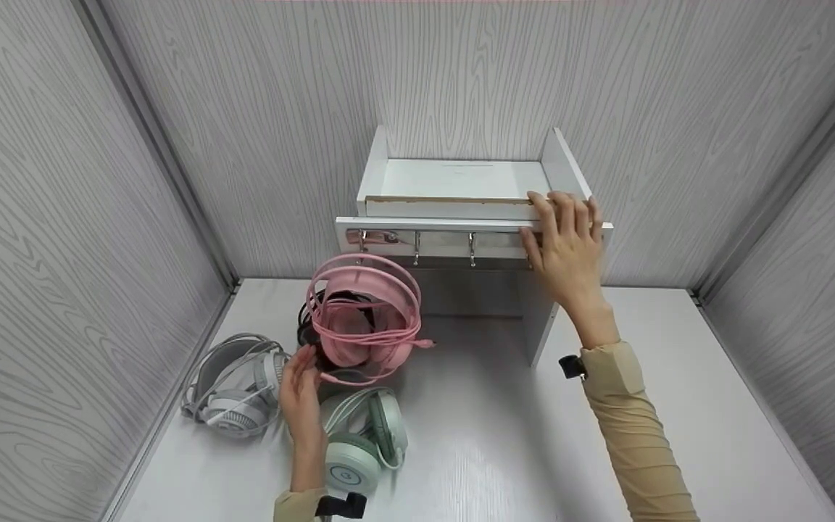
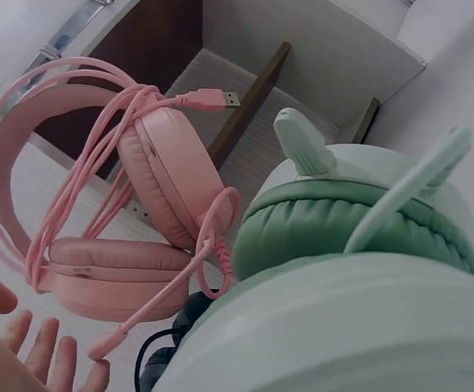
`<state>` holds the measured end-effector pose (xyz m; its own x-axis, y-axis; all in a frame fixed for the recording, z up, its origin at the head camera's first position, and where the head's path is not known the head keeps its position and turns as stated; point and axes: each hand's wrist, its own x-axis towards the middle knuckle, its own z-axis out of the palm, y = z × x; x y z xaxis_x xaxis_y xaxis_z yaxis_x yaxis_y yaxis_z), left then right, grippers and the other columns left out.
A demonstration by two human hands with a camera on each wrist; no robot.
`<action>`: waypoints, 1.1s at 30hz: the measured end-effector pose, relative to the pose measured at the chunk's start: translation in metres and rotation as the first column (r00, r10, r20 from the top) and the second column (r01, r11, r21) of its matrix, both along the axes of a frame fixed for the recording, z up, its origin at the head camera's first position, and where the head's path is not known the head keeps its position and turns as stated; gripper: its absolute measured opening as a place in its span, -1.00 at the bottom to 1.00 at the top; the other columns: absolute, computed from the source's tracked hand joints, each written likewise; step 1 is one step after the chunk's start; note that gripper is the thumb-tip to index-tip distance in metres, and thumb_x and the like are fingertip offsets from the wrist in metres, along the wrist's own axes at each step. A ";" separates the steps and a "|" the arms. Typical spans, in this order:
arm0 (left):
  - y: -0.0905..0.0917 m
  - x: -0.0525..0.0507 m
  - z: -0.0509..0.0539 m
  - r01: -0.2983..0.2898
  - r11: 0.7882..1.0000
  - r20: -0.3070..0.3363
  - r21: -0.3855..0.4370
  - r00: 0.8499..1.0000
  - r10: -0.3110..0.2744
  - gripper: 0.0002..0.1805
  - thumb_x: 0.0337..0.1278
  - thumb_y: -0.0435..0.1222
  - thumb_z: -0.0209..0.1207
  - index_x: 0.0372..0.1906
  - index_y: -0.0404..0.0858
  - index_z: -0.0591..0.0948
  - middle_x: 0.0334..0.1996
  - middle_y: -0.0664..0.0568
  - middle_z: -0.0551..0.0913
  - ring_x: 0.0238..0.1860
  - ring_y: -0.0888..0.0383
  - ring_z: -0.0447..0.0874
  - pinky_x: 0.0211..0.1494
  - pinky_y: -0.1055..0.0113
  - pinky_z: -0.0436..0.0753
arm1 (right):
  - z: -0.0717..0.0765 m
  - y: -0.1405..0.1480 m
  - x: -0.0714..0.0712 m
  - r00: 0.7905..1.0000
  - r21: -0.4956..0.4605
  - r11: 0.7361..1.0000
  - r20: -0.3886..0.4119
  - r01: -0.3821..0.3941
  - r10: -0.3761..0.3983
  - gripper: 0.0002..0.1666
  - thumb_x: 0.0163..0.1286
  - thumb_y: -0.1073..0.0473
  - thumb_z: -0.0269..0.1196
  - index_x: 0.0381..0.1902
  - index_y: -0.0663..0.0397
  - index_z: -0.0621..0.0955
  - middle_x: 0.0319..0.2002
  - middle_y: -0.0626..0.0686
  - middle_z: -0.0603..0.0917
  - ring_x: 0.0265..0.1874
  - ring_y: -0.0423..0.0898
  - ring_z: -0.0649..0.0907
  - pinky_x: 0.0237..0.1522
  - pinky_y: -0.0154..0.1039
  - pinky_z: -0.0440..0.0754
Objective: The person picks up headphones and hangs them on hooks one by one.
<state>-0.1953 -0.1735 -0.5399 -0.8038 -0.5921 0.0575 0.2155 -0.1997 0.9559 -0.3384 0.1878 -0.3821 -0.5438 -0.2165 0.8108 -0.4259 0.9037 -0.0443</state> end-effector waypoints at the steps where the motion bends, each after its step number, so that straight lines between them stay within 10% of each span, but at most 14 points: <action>1: 0.000 0.001 0.000 -0.020 1.000 -0.002 -0.006 1.000 0.020 -0.60 0.46 -0.51 -0.07 0.29 -0.42 0.51 0.19 0.00 0.66 0.20 0.32 0.57 0.14 0.53 0.57 | 0.000 0.000 0.000 1.000 -0.001 1.000 0.000 0.000 0.000 -0.43 0.60 -0.13 0.07 0.46 -0.13 0.36 0.31 0.18 0.43 0.36 0.17 0.37 0.56 0.22 0.07; 18: -0.012 0.025 0.005 -0.013 0.999 -0.013 -0.040 1.000 0.013 -0.74 0.57 -0.38 -0.04 0.11 -0.42 0.56 -0.19 0.11 0.75 -0.17 0.25 0.73 -0.10 0.43 0.70 | 0.000 0.000 0.000 1.000 0.017 1.000 0.004 0.014 -0.014 -0.43 0.61 -0.15 0.05 0.47 -0.15 0.35 0.31 0.17 0.43 0.36 0.16 0.37 0.56 0.20 0.07; 33: -0.038 0.042 -0.014 -0.053 0.996 0.140 -0.070 0.988 0.062 -0.75 0.58 -0.34 -0.03 0.09 -0.36 0.58 -0.31 0.27 0.69 -0.30 0.33 0.65 -0.23 0.48 0.69 | 0.000 0.001 0.001 1.000 0.028 0.999 0.014 0.017 -0.018 -0.43 0.64 -0.17 0.00 0.48 -0.15 0.33 0.32 0.17 0.42 0.36 0.15 0.36 0.57 0.19 0.06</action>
<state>-0.1537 -0.2113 -0.5541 -0.7715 -0.6361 -0.0142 0.0860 -0.1264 0.9882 -0.3375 0.1885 -0.3817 -0.5590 -0.2294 0.7968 -0.4096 0.9119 -0.0248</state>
